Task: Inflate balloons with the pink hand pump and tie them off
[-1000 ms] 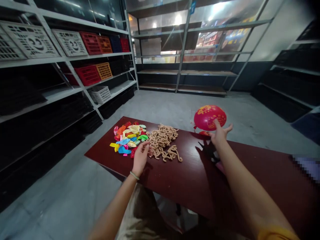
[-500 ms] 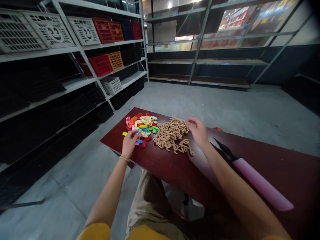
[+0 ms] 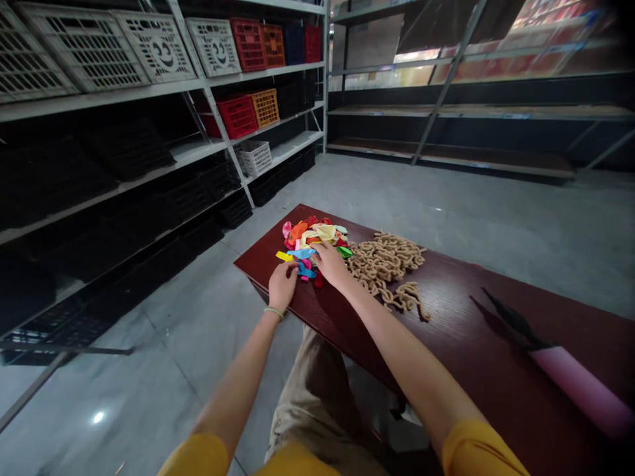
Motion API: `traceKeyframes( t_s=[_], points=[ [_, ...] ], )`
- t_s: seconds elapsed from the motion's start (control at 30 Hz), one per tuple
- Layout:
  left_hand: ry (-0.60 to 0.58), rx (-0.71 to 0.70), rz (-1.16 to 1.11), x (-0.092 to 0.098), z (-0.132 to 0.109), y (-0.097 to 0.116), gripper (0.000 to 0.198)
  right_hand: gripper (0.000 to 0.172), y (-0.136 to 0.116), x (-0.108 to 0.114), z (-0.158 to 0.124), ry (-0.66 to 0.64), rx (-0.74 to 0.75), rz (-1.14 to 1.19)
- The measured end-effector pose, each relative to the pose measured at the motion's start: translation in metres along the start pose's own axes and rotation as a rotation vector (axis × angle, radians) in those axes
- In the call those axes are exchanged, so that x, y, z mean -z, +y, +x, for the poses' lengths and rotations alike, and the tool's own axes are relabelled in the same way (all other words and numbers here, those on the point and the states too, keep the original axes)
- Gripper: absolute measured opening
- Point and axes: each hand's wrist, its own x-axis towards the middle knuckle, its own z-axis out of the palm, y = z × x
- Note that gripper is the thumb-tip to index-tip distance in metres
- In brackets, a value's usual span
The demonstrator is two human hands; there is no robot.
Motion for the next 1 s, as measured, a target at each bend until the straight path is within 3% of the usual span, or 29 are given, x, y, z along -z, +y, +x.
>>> traceKeyframes(
  t_s=[0.13,0.23,0.37,0.5,0.57,0.73,0.9,1.0],
  points=[
    [-0.013,-0.088,0.093,-0.004,-0.007,0.004,0.018,0.017,0.005,-0.006,0.007,0.005,-0.045,-0.078],
    [-0.004,-0.088,0.097,-0.004,-0.008,0.004,0.018,0.013,0.003,0.002,0.004,0.027,-0.062,-0.094],
    [0.081,-0.021,-0.003,-0.001,-0.004,0.009,0.021,0.013,-0.007,0.033,0.001,0.027,-0.026,-0.075],
    [0.082,-0.001,-0.22,-0.002,0.001,0.038,0.03,0.016,-0.019,0.083,-0.007,-0.055,0.033,-0.022],
    [-0.028,-0.039,-0.335,-0.008,0.002,0.062,0.032,0.017,-0.025,0.11,-0.016,-0.089,0.063,-0.001],
    [-0.431,-0.054,-0.585,-0.038,-0.011,0.119,0.031,0.018,-0.033,0.177,-0.049,-0.164,0.089,0.04],
    [-0.922,0.052,-0.738,-0.077,-0.038,0.155,0.032,0.02,-0.023,0.233,-0.094,-0.203,0.061,-0.06],
    [-1.091,0.104,-0.776,-0.104,-0.058,0.17,0.029,0.021,-0.007,0.253,-0.123,-0.19,0.012,-0.125]
  ],
)
